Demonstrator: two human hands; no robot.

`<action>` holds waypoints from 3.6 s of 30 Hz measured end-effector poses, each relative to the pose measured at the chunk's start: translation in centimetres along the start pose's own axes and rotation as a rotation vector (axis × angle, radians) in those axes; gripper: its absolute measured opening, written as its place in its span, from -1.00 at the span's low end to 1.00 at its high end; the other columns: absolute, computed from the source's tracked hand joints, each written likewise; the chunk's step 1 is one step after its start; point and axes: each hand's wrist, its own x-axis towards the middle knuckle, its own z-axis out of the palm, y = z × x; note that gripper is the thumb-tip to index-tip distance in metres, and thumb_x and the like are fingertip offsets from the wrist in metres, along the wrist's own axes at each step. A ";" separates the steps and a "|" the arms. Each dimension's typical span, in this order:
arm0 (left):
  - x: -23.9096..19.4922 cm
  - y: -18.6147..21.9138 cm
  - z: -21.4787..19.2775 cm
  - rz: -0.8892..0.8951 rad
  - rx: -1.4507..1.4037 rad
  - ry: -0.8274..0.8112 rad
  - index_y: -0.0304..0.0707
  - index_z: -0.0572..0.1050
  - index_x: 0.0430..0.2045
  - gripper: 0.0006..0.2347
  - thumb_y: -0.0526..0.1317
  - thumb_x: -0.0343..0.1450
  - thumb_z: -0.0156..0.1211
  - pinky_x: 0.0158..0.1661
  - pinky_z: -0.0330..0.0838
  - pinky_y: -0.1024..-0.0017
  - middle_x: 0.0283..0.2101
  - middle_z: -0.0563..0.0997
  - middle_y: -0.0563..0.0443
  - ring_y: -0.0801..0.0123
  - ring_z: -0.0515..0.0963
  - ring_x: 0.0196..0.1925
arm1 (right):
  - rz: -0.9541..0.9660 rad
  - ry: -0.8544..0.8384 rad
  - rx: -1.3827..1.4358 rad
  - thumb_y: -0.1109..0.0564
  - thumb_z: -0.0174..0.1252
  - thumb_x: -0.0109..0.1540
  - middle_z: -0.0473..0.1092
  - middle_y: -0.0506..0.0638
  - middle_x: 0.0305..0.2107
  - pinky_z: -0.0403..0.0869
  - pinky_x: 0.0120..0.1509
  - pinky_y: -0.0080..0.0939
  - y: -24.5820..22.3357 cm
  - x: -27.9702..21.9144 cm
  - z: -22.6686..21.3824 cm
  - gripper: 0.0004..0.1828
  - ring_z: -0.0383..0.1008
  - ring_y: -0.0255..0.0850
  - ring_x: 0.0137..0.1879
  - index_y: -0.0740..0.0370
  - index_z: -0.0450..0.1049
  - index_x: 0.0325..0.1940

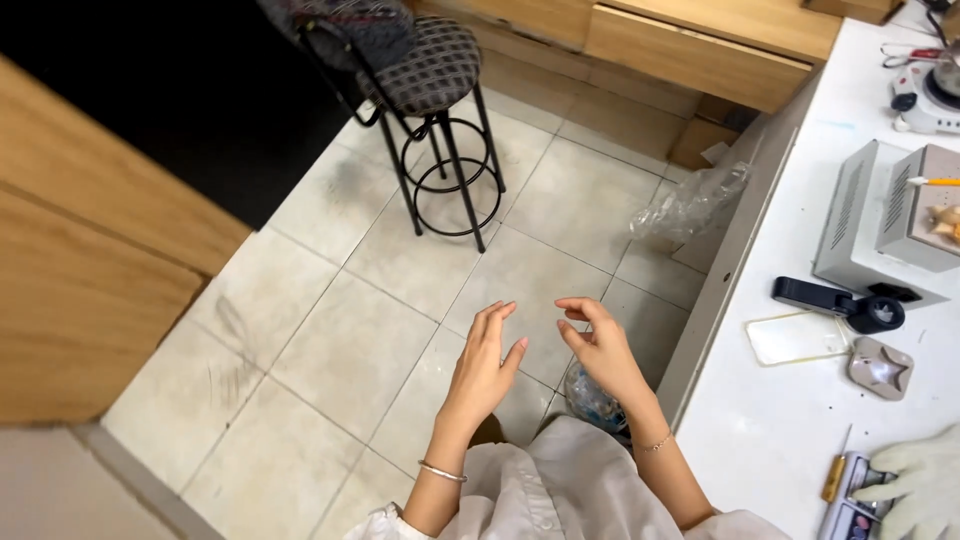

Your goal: The person arranges decorative candle boxes onto a glass display shelf.

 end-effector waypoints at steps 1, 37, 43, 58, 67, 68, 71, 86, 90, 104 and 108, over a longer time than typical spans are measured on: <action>1.7 -0.4 -0.8 0.017 -0.012 -0.023 -0.26 0.29 0.23 -0.56 -0.22 0.45 0.17 0.23 0.33 0.18 0.34 0.32 -0.20 -0.04 0.35 0.37 | 0.024 0.040 0.012 0.18 0.19 0.25 0.47 0.02 0.05 0.60 -0.02 -0.18 -0.3 1.2 0.2 -0.68 0.51 -0.17 0.20 0.17 0.50 0.11; 74.9 -0.3 7.7 0.098 -0.214 -0.144 -0.33 0.33 0.17 -0.61 -0.25 0.44 0.17 0.09 0.44 0.21 0.22 0.50 -0.23 0.05 0.49 0.29 | 0.151 0.272 0.046 0.21 0.17 0.26 0.54 -0.01 -0.02 0.58 -0.07 -0.25 6.4 65.5 -18.8 -0.67 0.54 -0.27 0.14 0.20 0.50 0.12; 90.6 -1.5 7.7 0.225 -0.193 -0.115 -0.36 0.36 0.17 -0.63 -0.25 0.47 0.18 0.18 0.39 0.20 0.18 0.52 -0.26 -0.02 0.51 0.26 | 0.120 0.289 0.071 0.21 0.15 0.27 0.54 -0.03 -0.05 0.58 -0.01 -0.25 8.1 79.9 -20.9 -0.66 0.55 -0.29 0.10 0.22 0.49 0.15; 110.6 -6.3 11.5 0.183 -0.132 -0.072 -0.41 0.46 0.04 -0.70 -0.25 0.46 0.22 0.17 0.40 0.22 0.13 0.55 -0.25 -0.03 0.52 0.22 | 0.102 0.179 0.048 0.21 0.14 0.30 0.56 0.02 -0.08 0.56 -0.05 -0.24 14.0 107.2 -26.3 -0.72 0.57 -0.27 -0.01 0.31 0.50 0.10; 115.9 -5.2 12.8 0.030 -0.129 -0.077 -0.39 0.46 0.06 -0.69 -0.24 0.47 0.20 0.13 0.43 0.20 0.10 0.58 -0.28 -0.05 0.56 0.17 | -0.062 0.241 -0.196 0.22 0.20 0.27 0.52 0.16 -0.14 0.55 -0.06 -0.09 18.6 121.6 -24.7 -0.72 0.59 -0.04 -0.09 0.23 0.53 0.07; 116.0 -5.2 12.9 0.021 -0.129 -0.075 -0.39 0.46 0.06 -0.69 -0.24 0.47 0.20 0.13 0.43 0.20 0.10 0.58 -0.28 -0.05 0.56 0.17 | -0.060 0.233 -0.195 0.22 0.20 0.27 0.52 0.16 -0.14 0.55 -0.06 -0.09 19.3 122.6 -24.2 -0.72 0.59 -0.04 -0.09 0.23 0.53 0.07; 116.0 -5.0 13.4 -0.050 -0.156 -0.075 -0.36 0.46 0.06 -0.69 -0.22 0.46 0.19 0.10 0.46 0.22 0.07 0.59 -0.27 -0.02 0.59 0.15 | -0.290 0.253 -0.321 0.23 0.25 0.23 0.46 0.19 -0.12 0.51 0.00 0.02 20.9 125.1 -23.0 -0.67 0.53 0.10 -0.06 0.23 0.54 0.09; 114.8 -5.6 15.3 -0.179 -0.125 -0.067 -0.31 0.42 0.11 -0.66 -0.14 0.48 0.16 0.13 0.43 0.21 0.15 0.54 -0.24 0.00 0.55 0.19 | -0.285 0.241 -0.285 0.19 0.23 0.29 0.43 0.12 -0.18 0.44 -0.05 -0.06 21.0 123.7 -24.3 -0.91 0.44 0.02 -0.14 0.27 0.52 -0.17; 114.8 -5.7 16.3 -0.212 -0.342 0.027 -0.30 0.16 0.31 -0.46 -0.06 0.50 0.19 0.21 0.41 0.19 0.33 0.30 -0.33 0.01 0.41 0.35 | -0.058 0.003 0.170 0.18 0.09 0.40 0.41 -0.08 -0.30 0.39 -0.10 -0.32 17.6 120.9 -26.4 -0.89 0.36 -0.32 -0.21 0.29 0.43 -0.10; 110.8 1.5 10.2 -0.061 -1.043 0.228 -0.26 0.02 0.45 -0.15 -0.33 0.27 0.49 0.24 0.47 0.25 0.38 0.30 -0.16 0.22 0.32 0.42 | -0.204 -0.531 0.565 0.25 -0.05 0.44 0.49 0.06 0.06 0.45 0.29 -0.28 1.2 114.4 -28.4 -0.84 0.46 -0.28 0.17 0.35 0.42 0.00; 107.4 3.4 7.3 -0.084 -0.910 0.371 -0.31 0.20 0.33 -0.20 -0.30 0.18 0.56 0.19 0.55 0.26 0.27 0.45 -0.07 0.29 0.47 0.32 | -0.264 -0.621 0.544 0.19 -0.09 0.47 0.51 0.10 0.08 0.45 0.36 -0.20 -1.4 113.5 -26.6 -0.77 0.49 -0.21 0.22 0.35 0.45 0.04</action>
